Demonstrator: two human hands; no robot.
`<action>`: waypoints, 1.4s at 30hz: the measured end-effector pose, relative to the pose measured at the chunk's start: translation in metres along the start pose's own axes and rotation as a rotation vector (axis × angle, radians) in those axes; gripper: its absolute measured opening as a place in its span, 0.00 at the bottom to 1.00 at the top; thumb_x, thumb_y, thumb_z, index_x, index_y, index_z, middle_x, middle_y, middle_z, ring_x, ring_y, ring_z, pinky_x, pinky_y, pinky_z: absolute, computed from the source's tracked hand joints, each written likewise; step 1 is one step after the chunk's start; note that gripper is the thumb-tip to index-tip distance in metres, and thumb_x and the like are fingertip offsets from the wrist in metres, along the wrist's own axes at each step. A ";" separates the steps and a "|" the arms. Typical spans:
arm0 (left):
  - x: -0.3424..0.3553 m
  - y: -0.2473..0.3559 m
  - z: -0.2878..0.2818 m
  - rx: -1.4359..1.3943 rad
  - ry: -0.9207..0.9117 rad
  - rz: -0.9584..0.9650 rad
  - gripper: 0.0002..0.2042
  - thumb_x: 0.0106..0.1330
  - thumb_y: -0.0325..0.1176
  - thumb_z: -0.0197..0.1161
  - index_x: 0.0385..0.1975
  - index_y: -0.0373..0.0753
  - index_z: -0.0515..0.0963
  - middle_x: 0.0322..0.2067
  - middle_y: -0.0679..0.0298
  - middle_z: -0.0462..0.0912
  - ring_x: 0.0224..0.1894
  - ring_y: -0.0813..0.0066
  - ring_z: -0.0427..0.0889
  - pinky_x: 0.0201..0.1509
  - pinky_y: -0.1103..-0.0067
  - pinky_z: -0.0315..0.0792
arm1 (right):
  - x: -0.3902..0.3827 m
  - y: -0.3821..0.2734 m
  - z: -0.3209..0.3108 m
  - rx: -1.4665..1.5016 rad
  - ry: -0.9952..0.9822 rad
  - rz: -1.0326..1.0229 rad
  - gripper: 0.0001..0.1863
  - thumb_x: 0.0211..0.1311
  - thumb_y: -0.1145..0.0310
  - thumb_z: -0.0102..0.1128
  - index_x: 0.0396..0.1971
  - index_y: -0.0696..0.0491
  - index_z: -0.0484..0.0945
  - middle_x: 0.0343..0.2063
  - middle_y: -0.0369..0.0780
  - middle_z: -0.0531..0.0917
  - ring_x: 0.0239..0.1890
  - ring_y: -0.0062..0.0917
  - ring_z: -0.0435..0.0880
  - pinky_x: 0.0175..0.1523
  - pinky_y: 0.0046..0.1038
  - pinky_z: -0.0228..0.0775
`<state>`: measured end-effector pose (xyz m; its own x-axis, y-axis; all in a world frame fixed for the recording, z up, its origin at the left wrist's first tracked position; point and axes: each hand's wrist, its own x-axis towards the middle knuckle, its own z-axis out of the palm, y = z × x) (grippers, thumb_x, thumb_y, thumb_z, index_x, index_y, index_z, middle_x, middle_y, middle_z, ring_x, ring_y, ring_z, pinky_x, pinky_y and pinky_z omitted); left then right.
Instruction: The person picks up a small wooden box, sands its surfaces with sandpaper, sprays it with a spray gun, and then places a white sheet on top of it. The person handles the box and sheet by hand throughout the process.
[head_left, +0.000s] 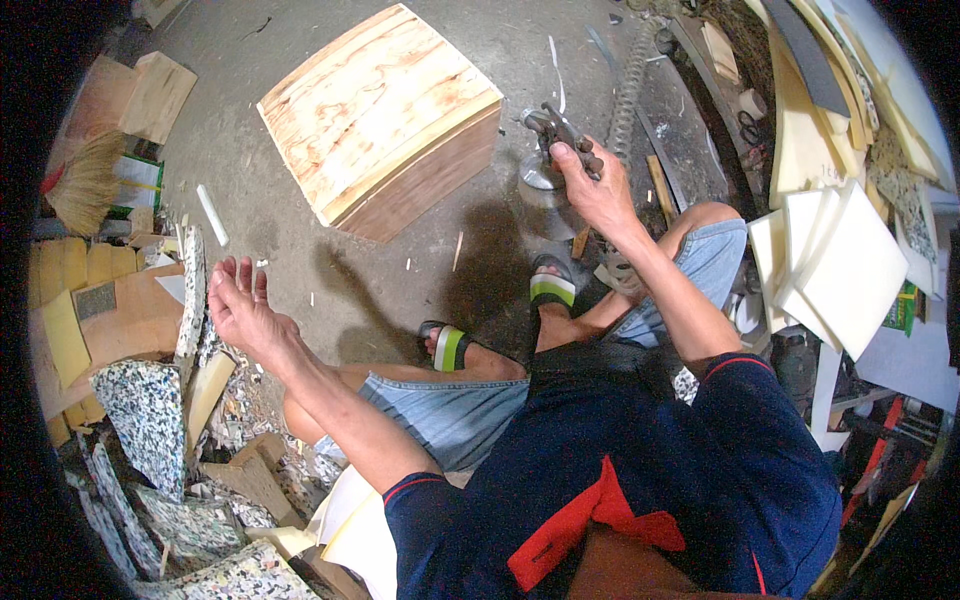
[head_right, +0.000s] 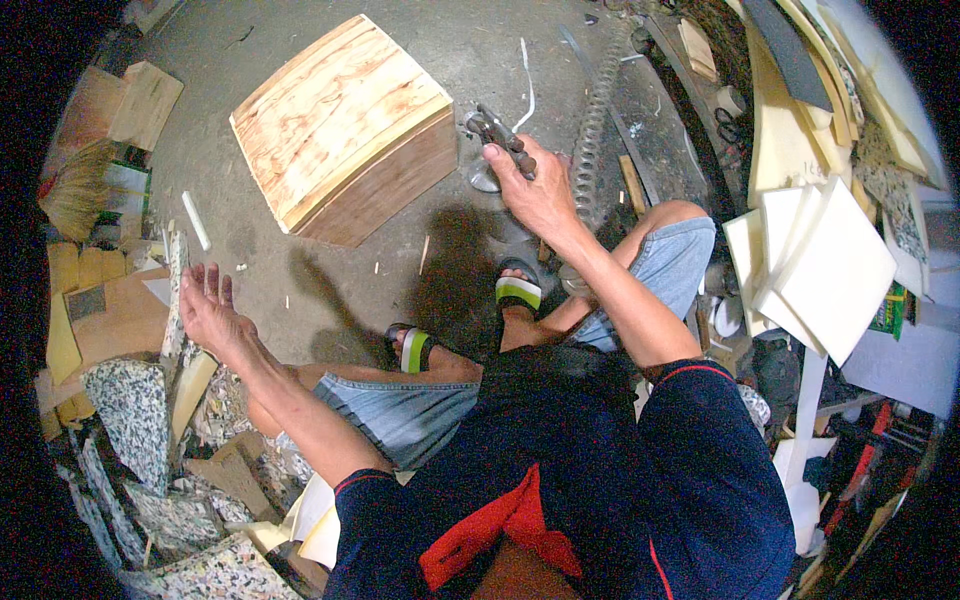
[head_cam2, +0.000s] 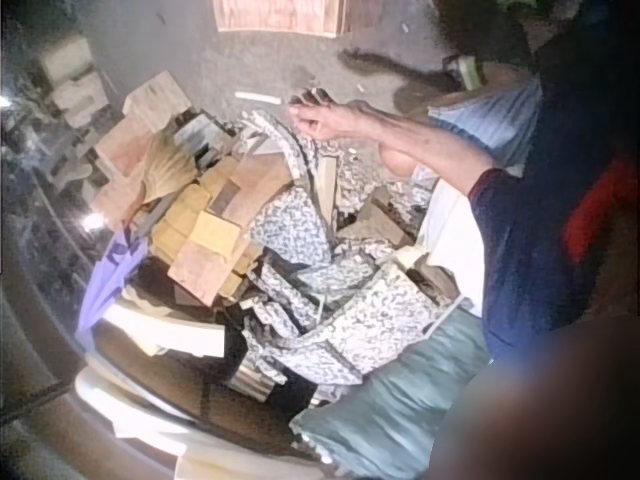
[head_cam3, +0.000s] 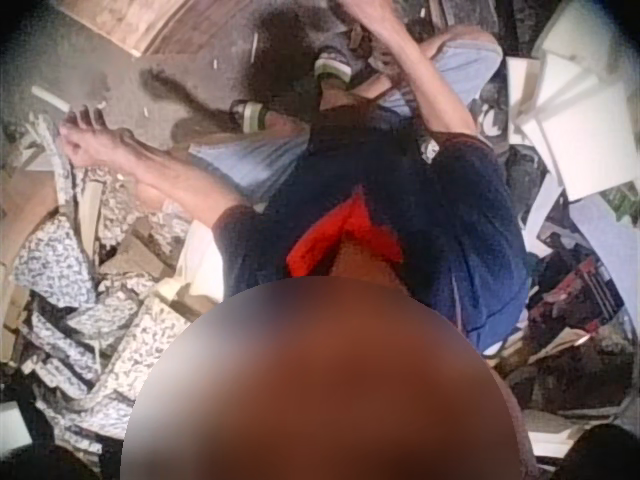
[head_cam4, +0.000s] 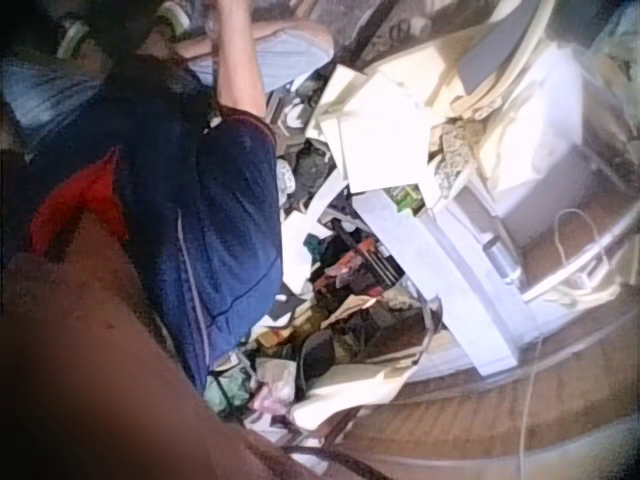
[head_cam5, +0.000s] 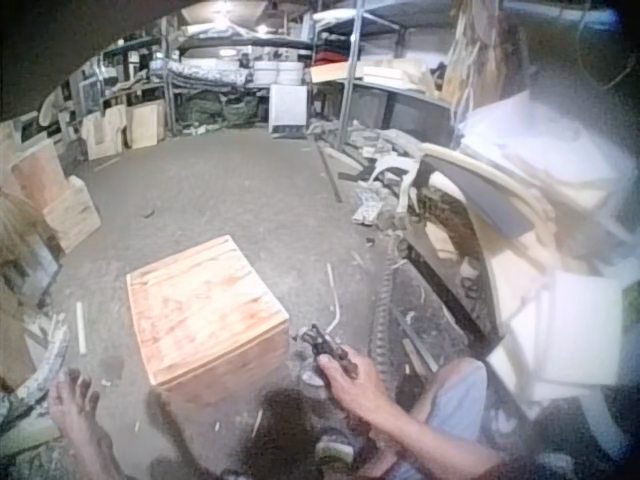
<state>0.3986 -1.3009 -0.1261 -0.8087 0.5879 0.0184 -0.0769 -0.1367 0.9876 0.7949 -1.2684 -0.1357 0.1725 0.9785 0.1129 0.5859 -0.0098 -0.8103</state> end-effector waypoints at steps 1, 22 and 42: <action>0.000 0.000 0.000 0.007 -0.006 0.001 0.17 0.71 0.40 0.56 0.51 0.34 0.73 0.48 0.58 0.78 0.46 0.66 0.81 0.49 0.69 0.72 | 0.001 -0.001 0.001 0.004 -0.002 -0.001 0.23 0.65 0.48 0.58 0.29 0.58 0.76 0.15 0.37 0.73 0.22 0.21 0.70 0.30 0.31 0.65; 0.000 -0.002 -0.001 -0.010 -0.012 0.004 0.15 0.70 0.41 0.58 0.47 0.37 0.75 0.45 0.61 0.80 0.44 0.68 0.81 0.45 0.72 0.72 | -0.005 -0.014 0.005 -0.009 -0.054 0.018 0.21 0.66 0.52 0.58 0.30 0.59 0.78 0.15 0.39 0.74 0.21 0.21 0.71 0.29 0.30 0.65; 0.000 0.005 -0.011 -0.078 0.068 0.039 0.11 0.72 0.38 0.56 0.43 0.36 0.76 0.41 0.60 0.81 0.42 0.68 0.83 0.40 0.75 0.76 | -0.047 -0.076 0.055 0.123 -0.561 -0.073 0.15 0.67 0.58 0.58 0.33 0.57 0.77 0.19 0.42 0.75 0.24 0.23 0.72 0.32 0.30 0.67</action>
<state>0.3919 -1.3109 -0.1229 -0.8493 0.5261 0.0432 -0.0879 -0.2216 0.9712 0.6993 -1.3020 -0.1108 -0.3305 0.9356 -0.1240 0.4788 0.0530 -0.8763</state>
